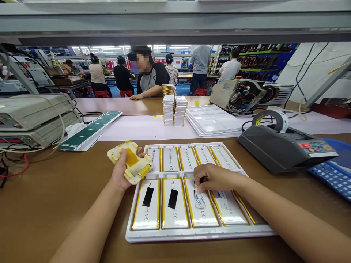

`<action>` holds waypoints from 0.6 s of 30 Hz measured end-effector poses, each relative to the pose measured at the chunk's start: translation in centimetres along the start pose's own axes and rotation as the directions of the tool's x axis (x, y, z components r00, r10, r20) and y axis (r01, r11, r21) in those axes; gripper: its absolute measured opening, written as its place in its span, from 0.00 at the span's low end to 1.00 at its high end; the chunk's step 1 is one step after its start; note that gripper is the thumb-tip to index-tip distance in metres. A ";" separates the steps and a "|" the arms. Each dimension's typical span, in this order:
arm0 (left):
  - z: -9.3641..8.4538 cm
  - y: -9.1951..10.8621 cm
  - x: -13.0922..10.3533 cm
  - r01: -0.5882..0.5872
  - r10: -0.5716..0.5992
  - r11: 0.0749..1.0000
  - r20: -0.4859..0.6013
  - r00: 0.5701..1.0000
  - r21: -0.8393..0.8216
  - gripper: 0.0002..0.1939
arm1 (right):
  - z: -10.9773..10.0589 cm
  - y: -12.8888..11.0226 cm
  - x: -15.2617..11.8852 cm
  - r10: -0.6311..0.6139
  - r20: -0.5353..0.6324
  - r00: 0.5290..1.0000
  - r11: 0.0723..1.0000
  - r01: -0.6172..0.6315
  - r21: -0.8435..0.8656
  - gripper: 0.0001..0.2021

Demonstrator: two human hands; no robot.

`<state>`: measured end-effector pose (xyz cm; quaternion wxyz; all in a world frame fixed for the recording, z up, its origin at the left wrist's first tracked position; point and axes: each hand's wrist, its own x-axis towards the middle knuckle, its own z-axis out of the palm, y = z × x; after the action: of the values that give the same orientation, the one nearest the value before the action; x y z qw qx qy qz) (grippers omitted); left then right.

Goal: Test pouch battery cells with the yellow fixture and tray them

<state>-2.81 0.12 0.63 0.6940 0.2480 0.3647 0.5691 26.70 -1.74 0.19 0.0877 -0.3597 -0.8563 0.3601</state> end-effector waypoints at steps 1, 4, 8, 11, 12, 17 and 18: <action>0.1 0.0 0.0 0.000 0.000 1.000 -0.006 1.000 0.000 0.24 | 0.1 0.0 0.0 -0.009 0.018 1.000 1.000 0.009 0.011 0.07; 0.2 0.1 0.0 0.008 -0.008 1.000 -0.009 1.000 -0.001 0.24 | -0.2 -0.4 -0.4 -0.026 0.042 0.999 0.997 0.022 0.080 0.10; -0.1 0.1 0.2 0.006 -0.006 1.000 -0.008 1.000 0.017 0.25 | -1.8 -1.2 -1.8 -0.189 0.286 0.939 0.935 0.083 0.346 0.16; -0.2 0.0 0.3 0.000 0.000 1.000 -0.005 1.000 0.017 0.24 | -3.2 -0.5 -2.9 -0.174 0.329 0.928 0.934 0.050 0.354 0.17; -0.1 0.1 0.3 -0.001 0.001 1.000 -0.008 1.000 0.016 0.24 | -3.4 0.1 -3.2 -0.089 0.277 0.957 0.956 0.004 0.293 0.16; 0.4 0.1 0.4 0.011 -0.009 1.000 -0.073 0.997 0.025 0.25 | -3.0 2.5 -4.1 0.293 -0.046 0.955 0.956 -0.293 0.006 0.10; 0.5 0.2 0.4 0.011 -0.009 1.000 -0.078 0.997 0.027 0.25 | -2.8 2.6 -4.2 0.301 -0.069 0.951 0.953 -0.302 -0.011 0.09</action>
<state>-2.50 0.58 0.97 0.6787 0.2334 0.4005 0.5696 32.36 -1.83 0.89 0.0563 -0.4989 -0.7918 0.3479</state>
